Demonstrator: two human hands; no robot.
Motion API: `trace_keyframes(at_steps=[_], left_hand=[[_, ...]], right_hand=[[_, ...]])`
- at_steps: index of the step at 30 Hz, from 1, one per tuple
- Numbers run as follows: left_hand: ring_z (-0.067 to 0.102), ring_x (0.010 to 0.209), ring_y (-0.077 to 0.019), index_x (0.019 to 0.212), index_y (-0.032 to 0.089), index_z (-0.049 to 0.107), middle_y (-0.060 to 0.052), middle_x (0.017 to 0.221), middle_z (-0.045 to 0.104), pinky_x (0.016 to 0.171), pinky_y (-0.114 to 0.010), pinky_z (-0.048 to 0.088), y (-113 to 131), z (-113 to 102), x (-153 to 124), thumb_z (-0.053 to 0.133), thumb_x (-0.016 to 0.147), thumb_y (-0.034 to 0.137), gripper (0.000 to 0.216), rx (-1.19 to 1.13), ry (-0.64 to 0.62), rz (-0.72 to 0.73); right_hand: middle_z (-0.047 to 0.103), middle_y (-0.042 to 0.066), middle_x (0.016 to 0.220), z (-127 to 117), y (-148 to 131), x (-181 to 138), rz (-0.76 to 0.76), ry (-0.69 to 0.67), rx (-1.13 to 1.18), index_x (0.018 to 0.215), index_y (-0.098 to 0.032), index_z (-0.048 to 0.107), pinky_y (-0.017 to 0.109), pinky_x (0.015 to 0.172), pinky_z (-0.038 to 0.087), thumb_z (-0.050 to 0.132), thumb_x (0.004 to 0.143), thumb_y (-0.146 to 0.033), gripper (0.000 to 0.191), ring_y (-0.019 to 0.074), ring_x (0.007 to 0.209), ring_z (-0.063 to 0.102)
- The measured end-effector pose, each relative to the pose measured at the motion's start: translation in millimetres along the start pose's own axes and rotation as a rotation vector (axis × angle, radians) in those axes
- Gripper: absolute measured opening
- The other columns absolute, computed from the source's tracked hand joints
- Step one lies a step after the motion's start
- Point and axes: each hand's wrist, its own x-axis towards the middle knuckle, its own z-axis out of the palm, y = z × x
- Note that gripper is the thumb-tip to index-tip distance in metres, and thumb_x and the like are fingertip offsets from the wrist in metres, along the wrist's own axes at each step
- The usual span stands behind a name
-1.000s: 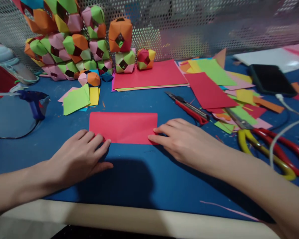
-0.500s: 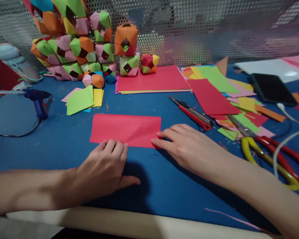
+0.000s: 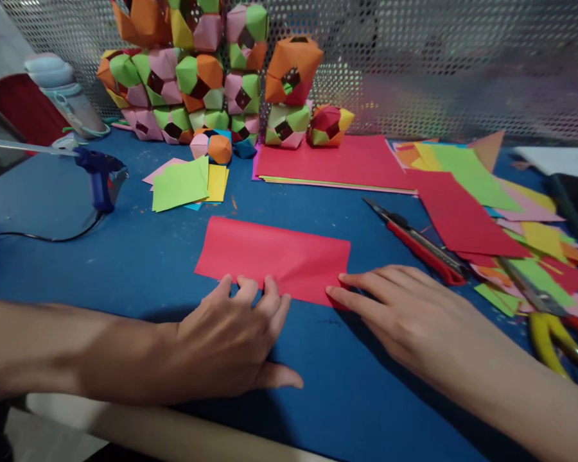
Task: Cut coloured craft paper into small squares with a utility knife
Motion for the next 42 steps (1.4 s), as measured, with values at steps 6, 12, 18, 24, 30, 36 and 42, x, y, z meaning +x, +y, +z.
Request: trace_keyframes(at_steps=[6, 12, 18, 24, 30, 36, 42], left_hand=[[0.063, 0.093, -0.0317, 0.119, 0.005, 0.064, -0.019, 0.114, 0.065, 0.072, -0.049, 0.059, -1, 3, 2, 0.036, 0.088, 0.073, 0.079, -0.061, 0.026, -0.016], [0.061, 0.103, -0.0383, 0.11, 0.012, 0.071, -0.02, 0.114, 0.066, 0.071, -0.054, 0.058, -3, 9, 1, 0.043, 0.088, 0.069, 0.068, -0.091, 0.098, 0.025], [0.063, 0.093, -0.0367, 0.118, 0.01, 0.068, -0.022, 0.116, 0.063, 0.065, -0.053, 0.058, -1, 14, 1, 0.031, 0.091, 0.07, 0.076, -0.064, 0.137, 0.036], [0.062, 0.096, -0.0417, 0.127, 0.01, 0.063, -0.026, 0.123, 0.059, 0.065, -0.06, 0.056, 5, 16, 6, 0.028, 0.091, 0.07, 0.078, -0.064, 0.071, 0.002], [0.059, 0.108, -0.0458, 0.125, 0.013, 0.066, -0.022, 0.114, 0.067, 0.072, -0.062, 0.056, -2, 3, 9, 0.029, 0.095, 0.064, 0.07, -0.177, -0.103, 0.082], [0.061, 0.102, -0.044, 0.124, 0.013, 0.066, -0.023, 0.12, 0.063, 0.069, -0.06, 0.058, 0, 7, 8, 0.031, 0.093, 0.066, 0.071, -0.17, -0.036, 0.043], [0.061, 0.101, -0.0445, 0.123, 0.013, 0.067, -0.024, 0.118, 0.062, 0.066, -0.061, 0.057, 2, 10, 8, 0.028, 0.093, 0.065, 0.071, -0.153, -0.017, 0.042]], right_hand=[[0.074, 0.011, 0.103, -20, -19, 29, 0.027, 0.115, -0.011, 0.116, -0.019, 0.065, 0.043, 0.074, 0.055, 0.045, 0.094, -0.023, 0.03, 0.0272, 0.087, 0.068], [0.057, 0.013, 0.14, -5, -38, 73, -0.014, -0.2, 0.478, 0.147, -0.02, 0.042, 0.045, 0.1, 0.052, 0.039, 0.098, -0.049, 0.057, 0.0267, 0.125, 0.057], [0.036, 0.008, 0.155, 30, 6, 59, 0.183, -0.22, 0.503, 0.151, -0.025, 0.034, 0.051, 0.113, 0.035, 0.036, 0.1, -0.045, 0.055, 0.0259, 0.142, 0.034], [0.036, 0.006, 0.156, 10, 4, 63, 0.22, -0.215, 0.452, 0.151, -0.029, 0.033, 0.049, 0.114, 0.034, 0.042, 0.099, -0.041, 0.055, 0.0261, 0.142, 0.034], [0.045, 0.008, 0.15, 3, -29, 106, -0.102, -0.364, 0.764, 0.151, -0.025, 0.034, 0.045, 0.113, 0.037, 0.025, 0.099, -0.057, 0.062, 0.0241, 0.138, 0.041], [0.037, 0.007, 0.156, 26, -17, 145, -0.093, -0.393, 0.796, 0.15, -0.024, 0.035, 0.053, 0.118, 0.023, 0.021, 0.099, -0.057, 0.063, 0.0243, 0.145, 0.03], [0.036, 0.005, 0.156, 38, -12, 168, -0.135, -0.339, 0.762, 0.15, -0.025, 0.035, 0.051, 0.121, 0.017, 0.024, 0.1, -0.055, 0.059, 0.0214, 0.147, 0.024]])
